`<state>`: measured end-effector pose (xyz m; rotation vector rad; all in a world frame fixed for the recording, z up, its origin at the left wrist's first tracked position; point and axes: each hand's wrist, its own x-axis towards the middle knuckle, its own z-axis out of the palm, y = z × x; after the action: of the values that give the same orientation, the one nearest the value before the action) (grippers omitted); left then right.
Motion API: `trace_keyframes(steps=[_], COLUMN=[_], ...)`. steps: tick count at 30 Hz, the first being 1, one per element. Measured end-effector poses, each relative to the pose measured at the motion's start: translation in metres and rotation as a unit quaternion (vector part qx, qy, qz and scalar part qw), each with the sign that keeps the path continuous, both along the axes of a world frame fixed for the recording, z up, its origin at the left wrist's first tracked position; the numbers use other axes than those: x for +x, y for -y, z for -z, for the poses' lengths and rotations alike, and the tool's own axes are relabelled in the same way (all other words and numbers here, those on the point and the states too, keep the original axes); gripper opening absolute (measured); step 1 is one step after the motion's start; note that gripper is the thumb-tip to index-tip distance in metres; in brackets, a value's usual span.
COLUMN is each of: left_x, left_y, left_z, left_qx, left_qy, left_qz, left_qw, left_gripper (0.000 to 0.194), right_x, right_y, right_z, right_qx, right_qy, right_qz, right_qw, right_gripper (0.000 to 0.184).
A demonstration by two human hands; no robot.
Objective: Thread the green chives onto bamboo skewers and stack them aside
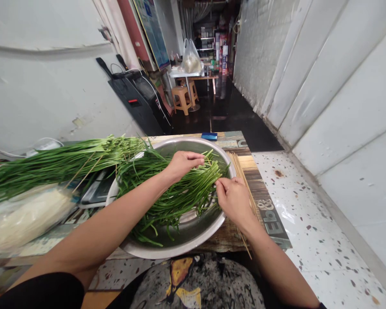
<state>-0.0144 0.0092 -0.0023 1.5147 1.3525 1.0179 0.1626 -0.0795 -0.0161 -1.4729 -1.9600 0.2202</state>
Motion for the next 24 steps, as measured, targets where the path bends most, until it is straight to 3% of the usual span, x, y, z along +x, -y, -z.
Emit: trace_keyframes(steps=[24], left_x=[-0.0026], left_y=[-0.0015], left_z=[0.0052], left_qx=[0.033], left_qy=[-0.032], left_qz=[0.034], left_qw=[0.998], left_gripper=[0.023], right_x=[-0.0006], right_y=[0.0008], right_z=[-0.0015], right_qx=[-0.001], right_qy=[0.003], right_qz=[0.000], right_qw=[1.000], right_gripper=[0.031])
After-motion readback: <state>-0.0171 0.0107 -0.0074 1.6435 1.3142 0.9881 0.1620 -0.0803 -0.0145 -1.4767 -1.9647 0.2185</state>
